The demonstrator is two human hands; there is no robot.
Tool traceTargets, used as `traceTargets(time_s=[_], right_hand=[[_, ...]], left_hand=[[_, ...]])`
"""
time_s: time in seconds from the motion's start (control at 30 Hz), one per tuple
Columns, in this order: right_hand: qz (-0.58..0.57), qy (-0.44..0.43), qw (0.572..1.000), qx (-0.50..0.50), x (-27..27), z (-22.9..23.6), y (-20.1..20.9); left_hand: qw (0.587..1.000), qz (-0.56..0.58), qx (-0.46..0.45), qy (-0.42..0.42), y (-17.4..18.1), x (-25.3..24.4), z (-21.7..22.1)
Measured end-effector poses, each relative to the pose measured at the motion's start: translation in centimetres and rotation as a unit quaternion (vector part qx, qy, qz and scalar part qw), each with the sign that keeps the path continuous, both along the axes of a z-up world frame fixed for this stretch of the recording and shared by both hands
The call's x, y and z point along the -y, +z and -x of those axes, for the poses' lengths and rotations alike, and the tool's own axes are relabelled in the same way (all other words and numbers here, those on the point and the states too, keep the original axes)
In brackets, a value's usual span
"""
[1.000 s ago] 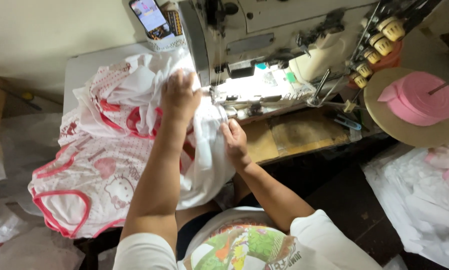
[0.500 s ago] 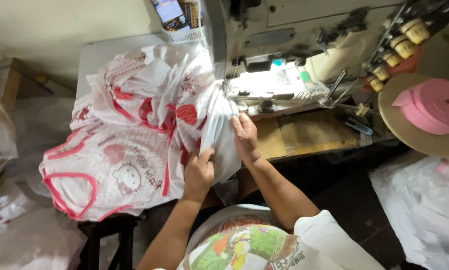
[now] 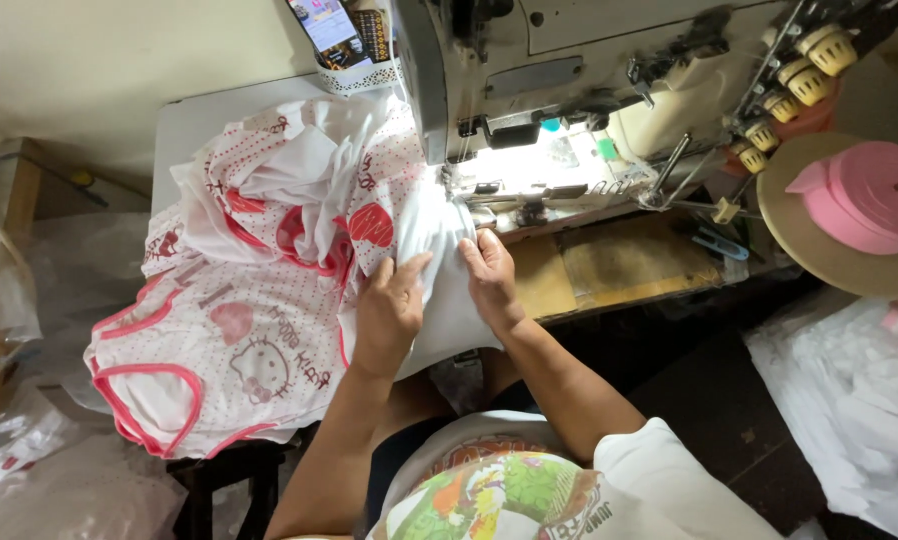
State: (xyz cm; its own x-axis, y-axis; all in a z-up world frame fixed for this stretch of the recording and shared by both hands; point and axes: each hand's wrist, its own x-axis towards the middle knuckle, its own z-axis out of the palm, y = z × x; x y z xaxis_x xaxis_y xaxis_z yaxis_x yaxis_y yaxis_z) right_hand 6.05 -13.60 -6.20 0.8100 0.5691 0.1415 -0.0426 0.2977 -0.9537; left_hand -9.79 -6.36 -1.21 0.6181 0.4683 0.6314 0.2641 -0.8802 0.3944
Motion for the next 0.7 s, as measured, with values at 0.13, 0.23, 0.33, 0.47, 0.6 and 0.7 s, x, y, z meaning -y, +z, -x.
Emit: traceTargets(time_s=[0.13, 0.23, 0.33, 0.47, 0.6, 0.7], right_hand=[[-0.012, -0.005, 1.0, -0.02, 0.0, 0.4, 0.9], [-0.018, -0.008, 0.999, -0.028, -0.1, 0.4, 0.8], [-0.019, -0.004, 0.999, -0.031, -0.2, -0.1, 0.1], [0.019, 0.004, 1.0, -0.004, -0.2, -0.8, -1.0], [0.032, -0.007, 0.999, 0.017, 0.1, -0.7, -0.5], [0.052, -0.019, 0.998, 0.04, -0.5, -0.9, -1.3]], left_hand=[[0.997, -0.072, -0.005, 0.018, 0.1, -2.1, -1.2], [0.992, -0.123, -0.02, 0.03, -0.1, -4.4, -2.1], [0.978, -0.199, -0.022, 0.054, 0.0, -7.2, -3.6], [0.979, -0.166, -0.062, 0.097, 0.8, -9.9, -5.5], [0.982, -0.111, -0.03, 0.153, 8.2, -4.2, -5.9], [0.977, -0.211, 0.009, -0.016, 1.1, -1.2, -6.3]])
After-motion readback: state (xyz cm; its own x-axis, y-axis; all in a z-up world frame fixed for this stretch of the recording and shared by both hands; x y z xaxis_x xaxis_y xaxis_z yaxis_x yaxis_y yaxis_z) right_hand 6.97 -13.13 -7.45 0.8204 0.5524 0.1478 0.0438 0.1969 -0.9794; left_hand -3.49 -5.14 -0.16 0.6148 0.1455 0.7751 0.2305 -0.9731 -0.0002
